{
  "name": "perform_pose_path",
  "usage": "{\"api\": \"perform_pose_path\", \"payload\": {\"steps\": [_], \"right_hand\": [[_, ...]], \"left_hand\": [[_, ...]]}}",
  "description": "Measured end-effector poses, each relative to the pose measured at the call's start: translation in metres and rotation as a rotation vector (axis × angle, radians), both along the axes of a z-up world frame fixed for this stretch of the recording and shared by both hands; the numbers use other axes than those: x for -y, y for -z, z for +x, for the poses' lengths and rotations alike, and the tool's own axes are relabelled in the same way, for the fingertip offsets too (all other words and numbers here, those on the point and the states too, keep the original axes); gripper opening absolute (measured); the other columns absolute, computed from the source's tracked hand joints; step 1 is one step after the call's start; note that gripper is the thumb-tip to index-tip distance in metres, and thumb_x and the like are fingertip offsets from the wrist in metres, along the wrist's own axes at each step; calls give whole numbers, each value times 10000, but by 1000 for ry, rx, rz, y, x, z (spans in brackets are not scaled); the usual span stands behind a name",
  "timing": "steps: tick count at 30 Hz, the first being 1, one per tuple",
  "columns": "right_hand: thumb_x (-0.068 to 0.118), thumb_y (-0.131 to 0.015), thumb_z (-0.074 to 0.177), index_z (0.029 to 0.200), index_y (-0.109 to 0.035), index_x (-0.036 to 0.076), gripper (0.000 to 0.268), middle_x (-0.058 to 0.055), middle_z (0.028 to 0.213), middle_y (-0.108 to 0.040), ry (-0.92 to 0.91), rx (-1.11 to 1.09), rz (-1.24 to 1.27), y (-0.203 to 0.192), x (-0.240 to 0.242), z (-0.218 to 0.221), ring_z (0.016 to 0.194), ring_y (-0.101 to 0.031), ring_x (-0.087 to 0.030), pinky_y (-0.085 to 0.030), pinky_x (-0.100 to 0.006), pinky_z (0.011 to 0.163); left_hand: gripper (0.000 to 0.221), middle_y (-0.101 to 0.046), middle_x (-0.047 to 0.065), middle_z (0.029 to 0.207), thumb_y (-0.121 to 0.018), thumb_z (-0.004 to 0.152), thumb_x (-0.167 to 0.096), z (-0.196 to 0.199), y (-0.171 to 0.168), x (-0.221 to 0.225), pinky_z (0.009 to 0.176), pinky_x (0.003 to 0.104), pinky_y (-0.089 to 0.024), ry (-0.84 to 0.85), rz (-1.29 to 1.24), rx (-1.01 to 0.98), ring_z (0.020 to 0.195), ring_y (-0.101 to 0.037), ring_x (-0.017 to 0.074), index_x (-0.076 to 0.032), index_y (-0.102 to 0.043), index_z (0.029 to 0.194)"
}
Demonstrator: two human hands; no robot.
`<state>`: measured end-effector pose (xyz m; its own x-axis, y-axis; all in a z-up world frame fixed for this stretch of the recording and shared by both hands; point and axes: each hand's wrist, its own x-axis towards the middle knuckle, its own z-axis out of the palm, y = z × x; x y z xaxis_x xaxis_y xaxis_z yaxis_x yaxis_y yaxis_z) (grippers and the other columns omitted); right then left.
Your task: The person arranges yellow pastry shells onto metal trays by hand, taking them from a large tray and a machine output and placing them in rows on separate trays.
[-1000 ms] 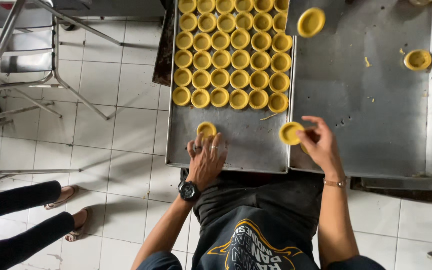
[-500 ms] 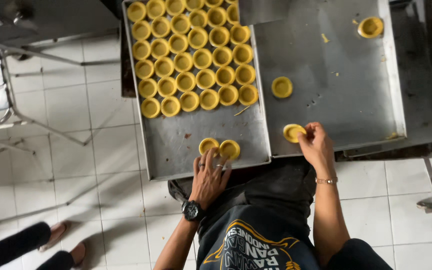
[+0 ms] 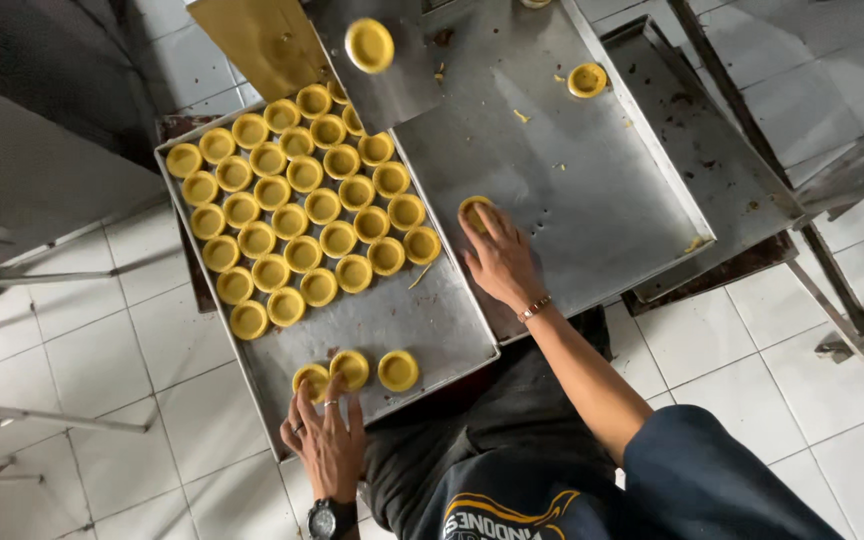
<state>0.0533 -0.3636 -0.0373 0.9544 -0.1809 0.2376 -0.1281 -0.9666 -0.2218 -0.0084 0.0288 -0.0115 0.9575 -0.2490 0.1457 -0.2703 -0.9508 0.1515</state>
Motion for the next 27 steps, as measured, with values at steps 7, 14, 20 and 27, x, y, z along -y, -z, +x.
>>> {"api": "perform_pose_path", "payload": {"steps": [7,14,20,27], "right_hand": [[257,-740,1009,1201,-729,304,198,-71,1158,-699,110,139,149,15,-14,-63,1008,-655,-234,-425,-461,919],[319,-815,1006,1125,-635,160,268,-61,922,-732,272,27,389,0,9,-94,860,-739,-295,-565,-423,796],[329,-816,1011,1208,-684,180,280,-106,918,-780,69,-104,788,-42,-9,-47,814,-752,-257,-591,-404,775],[482,-900,934,1314,-665,97,590,-201,1130,-620,169,120,115,38,46,24,1005,-705,-411,-539,-522,885]], "left_hand": [[460,-579,156,1526,-626,1003,-399,-10,-7,4,1127,526,-338,20,-77,-4,1409,-520,349,-185,-632,1410],[404,-618,116,1396,-662,1021,-421,-3,-5,13,1075,470,-404,135,-90,119,1320,-595,308,-149,-689,1319],[350,-608,72,1371,-656,1031,-388,0,-13,14,1025,435,-387,131,-93,132,1280,-589,275,-188,-699,1315],[420,-580,97,1446,-685,1001,-486,-10,-16,24,1078,462,-361,281,-182,71,1379,-543,306,-252,-705,1350]]}}
